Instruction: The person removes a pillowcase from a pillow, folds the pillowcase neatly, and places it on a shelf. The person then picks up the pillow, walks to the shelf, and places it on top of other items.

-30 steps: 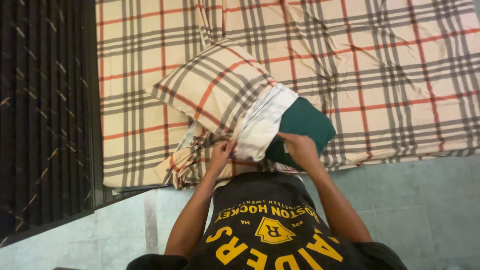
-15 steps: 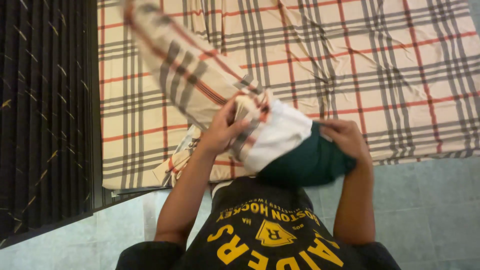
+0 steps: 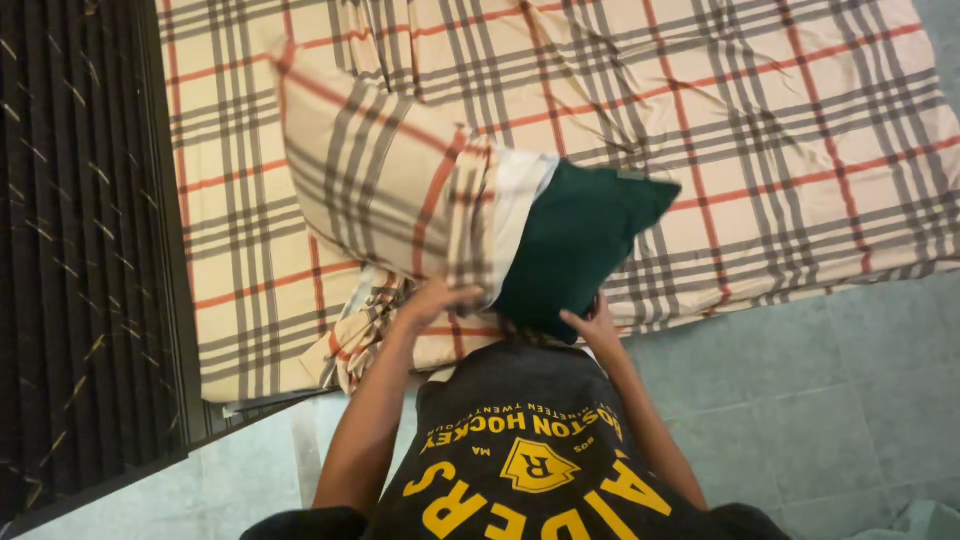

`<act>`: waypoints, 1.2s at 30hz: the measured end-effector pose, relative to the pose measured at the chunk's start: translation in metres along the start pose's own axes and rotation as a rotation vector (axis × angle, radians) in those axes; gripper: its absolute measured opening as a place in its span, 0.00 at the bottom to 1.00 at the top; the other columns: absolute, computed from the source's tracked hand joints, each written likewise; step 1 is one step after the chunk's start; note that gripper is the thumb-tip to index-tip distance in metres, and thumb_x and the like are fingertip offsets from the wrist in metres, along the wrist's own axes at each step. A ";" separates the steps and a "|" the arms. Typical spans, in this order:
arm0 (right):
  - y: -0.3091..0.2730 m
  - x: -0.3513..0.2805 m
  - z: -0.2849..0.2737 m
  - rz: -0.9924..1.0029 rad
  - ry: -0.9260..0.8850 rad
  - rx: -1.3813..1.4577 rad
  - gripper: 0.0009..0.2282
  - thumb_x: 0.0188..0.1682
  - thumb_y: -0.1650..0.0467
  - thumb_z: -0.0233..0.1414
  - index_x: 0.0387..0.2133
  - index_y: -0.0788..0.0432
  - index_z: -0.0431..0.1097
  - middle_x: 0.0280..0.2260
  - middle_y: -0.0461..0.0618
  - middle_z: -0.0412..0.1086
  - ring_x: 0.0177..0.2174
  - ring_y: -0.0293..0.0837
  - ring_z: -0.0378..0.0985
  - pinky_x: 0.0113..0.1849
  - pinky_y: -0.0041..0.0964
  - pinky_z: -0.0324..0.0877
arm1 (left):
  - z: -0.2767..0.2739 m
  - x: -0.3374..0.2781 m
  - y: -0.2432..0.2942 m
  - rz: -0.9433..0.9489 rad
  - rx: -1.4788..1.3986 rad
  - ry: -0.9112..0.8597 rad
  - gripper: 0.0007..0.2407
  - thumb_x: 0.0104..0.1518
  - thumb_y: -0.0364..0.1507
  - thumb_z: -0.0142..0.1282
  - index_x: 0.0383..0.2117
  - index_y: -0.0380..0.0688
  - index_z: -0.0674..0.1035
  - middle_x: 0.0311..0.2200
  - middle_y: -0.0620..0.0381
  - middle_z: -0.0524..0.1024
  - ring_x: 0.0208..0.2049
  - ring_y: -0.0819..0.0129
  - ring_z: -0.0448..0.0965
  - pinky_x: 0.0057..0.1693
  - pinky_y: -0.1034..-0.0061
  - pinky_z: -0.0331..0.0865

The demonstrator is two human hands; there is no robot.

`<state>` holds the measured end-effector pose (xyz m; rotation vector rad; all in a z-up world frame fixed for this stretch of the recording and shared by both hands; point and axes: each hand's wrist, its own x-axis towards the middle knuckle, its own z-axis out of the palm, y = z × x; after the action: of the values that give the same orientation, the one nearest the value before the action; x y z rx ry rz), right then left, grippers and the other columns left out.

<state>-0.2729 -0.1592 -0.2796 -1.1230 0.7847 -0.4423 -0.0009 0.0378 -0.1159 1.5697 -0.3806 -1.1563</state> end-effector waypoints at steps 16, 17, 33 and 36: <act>0.007 0.067 -0.014 0.272 0.395 -0.179 0.39 0.47 0.46 0.62 0.66 0.51 0.54 0.57 0.68 0.61 0.52 0.67 0.69 0.48 0.67 0.69 | 0.000 0.080 -0.047 0.031 -0.519 -0.231 0.13 0.49 0.18 0.64 0.43 0.33 0.81 0.39 0.41 0.81 0.42 0.49 0.84 0.53 0.55 0.73; -0.003 0.053 -0.002 0.284 0.369 -0.106 0.40 0.48 0.50 0.63 0.67 0.54 0.52 0.58 0.72 0.59 0.52 0.70 0.68 0.49 0.69 0.68 | -0.003 0.081 -0.061 0.006 -0.649 -0.241 0.11 0.50 0.17 0.62 0.40 0.29 0.81 0.38 0.37 0.81 0.40 0.44 0.83 0.52 0.51 0.74; 0.008 0.003 -0.024 0.338 0.294 -0.618 0.42 0.54 0.41 0.44 0.58 0.73 0.65 0.56 0.79 0.64 0.61 0.71 0.60 0.63 0.63 0.51 | -0.070 0.042 -0.177 0.067 0.483 0.322 0.16 0.69 0.42 0.46 0.46 0.50 0.84 0.43 0.52 0.83 0.50 0.54 0.80 0.56 0.60 0.72; -0.031 0.003 -0.035 0.211 0.362 -0.599 0.38 0.58 0.49 0.46 0.40 0.85 0.70 0.39 0.86 0.69 0.46 0.77 0.72 0.49 0.66 0.61 | -0.047 0.028 -0.095 0.318 0.475 0.464 0.17 0.72 0.36 0.40 0.35 0.35 0.77 0.29 0.39 0.75 0.36 0.49 0.78 0.46 0.57 0.68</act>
<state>-0.2954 -0.1955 -0.2594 -1.5116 1.3999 -0.2351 0.0202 0.0771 -0.2163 2.0357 -0.5937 -0.4484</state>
